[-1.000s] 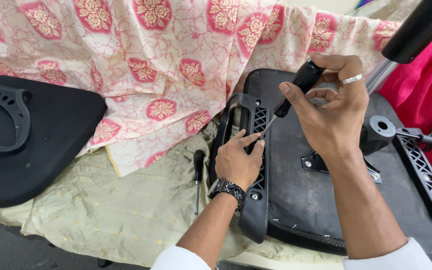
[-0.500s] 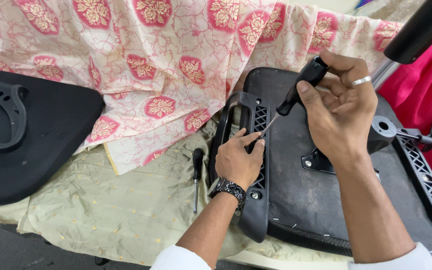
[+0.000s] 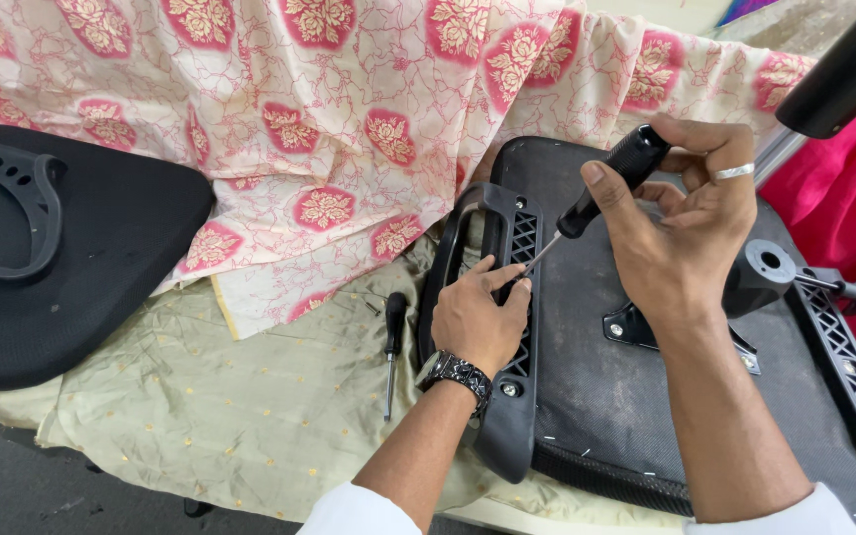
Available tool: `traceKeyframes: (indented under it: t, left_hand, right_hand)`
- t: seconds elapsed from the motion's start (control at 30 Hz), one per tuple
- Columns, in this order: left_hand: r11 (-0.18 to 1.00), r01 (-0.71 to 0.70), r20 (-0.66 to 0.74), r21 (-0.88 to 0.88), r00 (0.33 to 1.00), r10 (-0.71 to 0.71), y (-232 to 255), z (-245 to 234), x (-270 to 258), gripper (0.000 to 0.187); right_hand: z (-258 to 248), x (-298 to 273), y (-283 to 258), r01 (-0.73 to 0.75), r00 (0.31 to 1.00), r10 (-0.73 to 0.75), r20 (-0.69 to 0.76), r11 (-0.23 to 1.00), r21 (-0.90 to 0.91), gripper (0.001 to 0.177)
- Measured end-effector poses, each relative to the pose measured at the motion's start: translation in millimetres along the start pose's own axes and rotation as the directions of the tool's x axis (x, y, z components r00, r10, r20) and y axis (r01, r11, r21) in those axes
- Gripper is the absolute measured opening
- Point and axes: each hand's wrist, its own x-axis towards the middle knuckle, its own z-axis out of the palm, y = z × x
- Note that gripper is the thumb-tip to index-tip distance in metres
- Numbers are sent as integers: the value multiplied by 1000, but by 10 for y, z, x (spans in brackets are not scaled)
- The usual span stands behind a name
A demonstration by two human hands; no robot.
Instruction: The person attaches a chair armrest to the underside of an office chair seat using a screwdriver. They align the armrest, insert screws, and tighten them to secure the part to the seat base.
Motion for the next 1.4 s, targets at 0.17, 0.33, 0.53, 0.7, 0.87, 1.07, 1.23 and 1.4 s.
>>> traceKeyframes:
  t: [0.17,0.33,0.53,0.7,0.87,1.07,1.23,1.4]
  left_hand:
    - [999,28,37,17,999,-29,-2,-7,2,29]
    - [1000,-2,0,16,1000,2,-2,12,0,29]
    - [999,39,20,15,999,-39,-4,11,1,30]
    - [999,36,9,5,999,-36,6,7,0,29]
    - [1000,10,-3,12,1000,-10,-10,13,-2,29]
    - [1000,-10,-15,18,1000,10,-20,24,-4,29]
    - [999,36,27,22,999,-37,-15,22,-7,29]
    - [999,34,10,24,999,-34,-6,20,-1,29]
  right_hand:
    - [10,1,12,-94,995,100,-15,968,234,33]
    - [55,54,-71,39,999,-40,-19,998,-52,39]
    - [43,82,-161,-198,979,202,5,955,219,32]
    - [17,89,-116,6,999,-7,40,1000,27,38]
    - [25,78,-66,-106,994,102,33,982,154,34]
    - [4,139,-107,-23,998,18,54,996,81,34]
    - [1,164,-149,-58,995,50,90,994,89,31]
    - [-31,147,-144,-35,999,36,33,999,-33,38]
